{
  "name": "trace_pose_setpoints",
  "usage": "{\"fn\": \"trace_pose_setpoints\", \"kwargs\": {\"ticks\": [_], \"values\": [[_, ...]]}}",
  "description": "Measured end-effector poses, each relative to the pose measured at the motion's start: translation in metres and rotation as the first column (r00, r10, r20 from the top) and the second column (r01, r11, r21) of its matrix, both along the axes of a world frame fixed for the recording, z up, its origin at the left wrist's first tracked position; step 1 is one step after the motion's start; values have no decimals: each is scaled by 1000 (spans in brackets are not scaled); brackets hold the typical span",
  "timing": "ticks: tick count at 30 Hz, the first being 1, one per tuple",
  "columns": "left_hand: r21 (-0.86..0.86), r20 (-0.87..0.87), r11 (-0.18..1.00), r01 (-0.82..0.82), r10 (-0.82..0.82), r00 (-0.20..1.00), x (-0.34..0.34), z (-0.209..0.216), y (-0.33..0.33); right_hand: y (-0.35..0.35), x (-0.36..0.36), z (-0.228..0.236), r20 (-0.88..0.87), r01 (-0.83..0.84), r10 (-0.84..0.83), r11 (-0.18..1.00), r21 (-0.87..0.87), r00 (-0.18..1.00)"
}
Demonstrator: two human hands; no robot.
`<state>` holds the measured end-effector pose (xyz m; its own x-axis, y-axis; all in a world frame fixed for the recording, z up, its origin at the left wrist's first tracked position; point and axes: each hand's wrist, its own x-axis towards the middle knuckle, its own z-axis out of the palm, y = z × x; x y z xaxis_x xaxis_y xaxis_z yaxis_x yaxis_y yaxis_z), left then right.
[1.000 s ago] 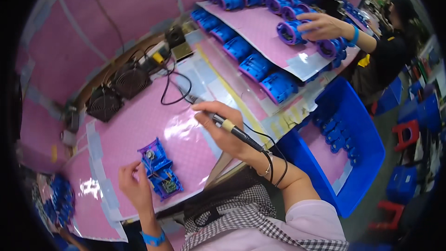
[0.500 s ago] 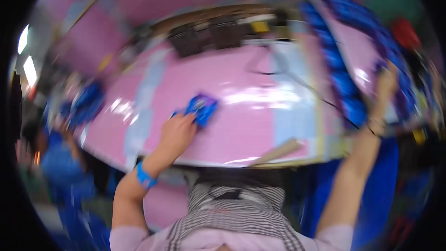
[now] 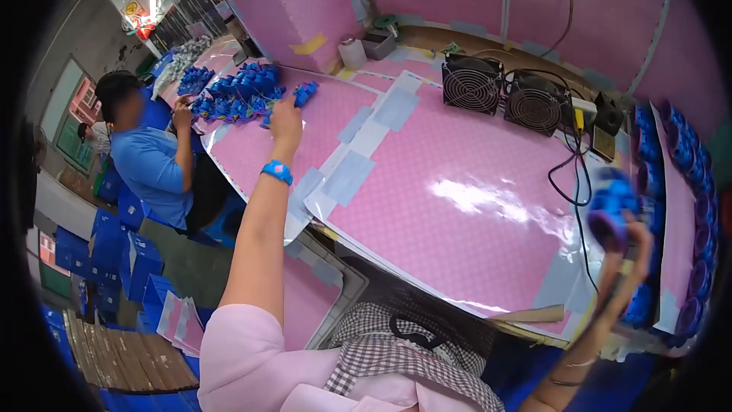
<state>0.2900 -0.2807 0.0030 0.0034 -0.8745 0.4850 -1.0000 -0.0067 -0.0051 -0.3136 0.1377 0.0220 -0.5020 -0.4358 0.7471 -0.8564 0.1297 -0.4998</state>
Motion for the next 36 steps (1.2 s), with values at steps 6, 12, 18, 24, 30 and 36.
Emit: {"fn": "trace_pose_setpoints", "kwargs": {"ticks": [6,12,18,24,30,36], "values": [[-178,-453,889,423,-455,766,-95,-6,100,2,189,16,558,-333,49,845,420,828],[271,-933,573,773,-43,358,-172,-11,231,-61,160,-26,435,-559,409,771,306,802],[82,-615,544,835,-632,472,-242,-54,238,-105,135,-34,230,-267,206,923,278,951],[451,-571,508,734,-468,675,-223,-46,260,-83,136,-63,260,-391,333,893,221,906],[134,-632,679,722,-503,590,-201,-58,291,-74,149,-91,289,-611,552,771,182,782],[237,-867,601,763,-223,445,-209,-33,271,-56,167,-67,245,-673,630,720,171,737]]}}
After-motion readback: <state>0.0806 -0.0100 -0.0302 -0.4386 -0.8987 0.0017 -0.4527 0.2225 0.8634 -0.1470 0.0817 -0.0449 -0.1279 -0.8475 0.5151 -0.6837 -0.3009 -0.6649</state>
